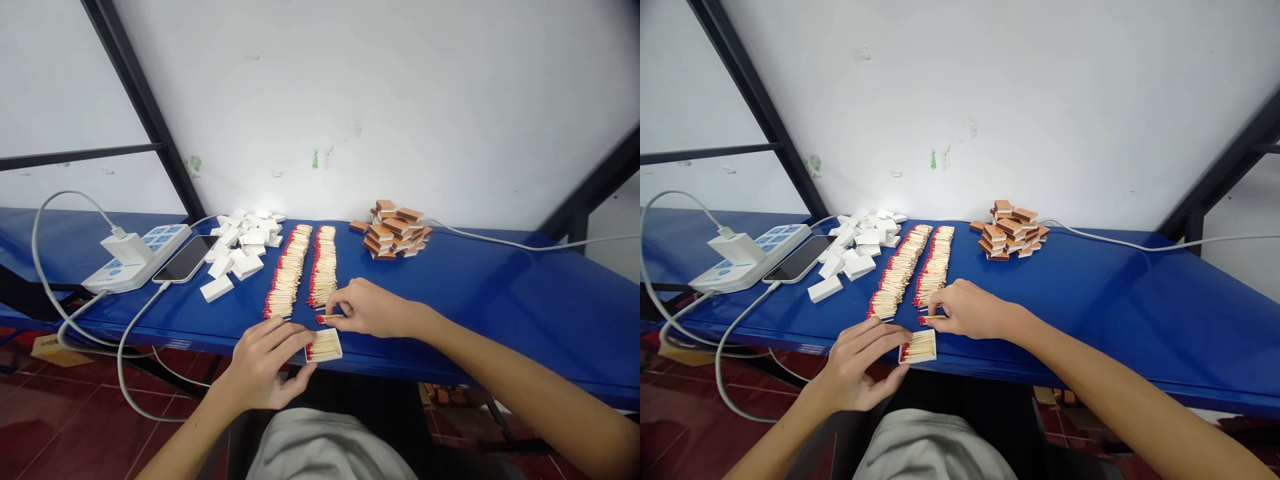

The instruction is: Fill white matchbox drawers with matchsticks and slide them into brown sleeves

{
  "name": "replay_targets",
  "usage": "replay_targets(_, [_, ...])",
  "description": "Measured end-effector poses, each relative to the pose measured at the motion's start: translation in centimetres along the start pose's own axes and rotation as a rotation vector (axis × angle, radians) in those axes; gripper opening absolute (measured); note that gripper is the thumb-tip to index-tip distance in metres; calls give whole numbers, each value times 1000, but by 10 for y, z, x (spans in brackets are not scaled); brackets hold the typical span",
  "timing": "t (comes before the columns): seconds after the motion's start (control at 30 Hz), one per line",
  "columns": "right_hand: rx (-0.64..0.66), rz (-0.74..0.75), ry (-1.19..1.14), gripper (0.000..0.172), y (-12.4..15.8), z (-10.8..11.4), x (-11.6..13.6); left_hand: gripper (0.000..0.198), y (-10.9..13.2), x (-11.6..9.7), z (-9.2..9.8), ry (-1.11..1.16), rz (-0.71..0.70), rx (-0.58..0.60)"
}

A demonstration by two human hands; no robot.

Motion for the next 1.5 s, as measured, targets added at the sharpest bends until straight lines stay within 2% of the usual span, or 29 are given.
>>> replay_targets(0.2, [85,-79,-28,11,3,4,-2,26,3,0,1,29,-4,14])
replay_targets(1.0, [111,-115,-10,9,3,1,-8,23,1,-1,3,21,-4,-11])
replay_targets(1.37, [67,-83,-23,6,1,4,-7,21,-1,-1,2,7,2,12])
replay_targets(1.5, [40,-49,-117,5,3,8,-3,25,0,-1,2,-36,-8,-10])
Point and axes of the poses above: each hand's wrist, its own y-axis away from the middle knuckle, its own z-axis out of the back of the hand, x = y × z, the point moved 7 cm from there along -y, towards the middle knuckle, and after that the axes turned 11 degrees about -z, right-handed, at the moved point
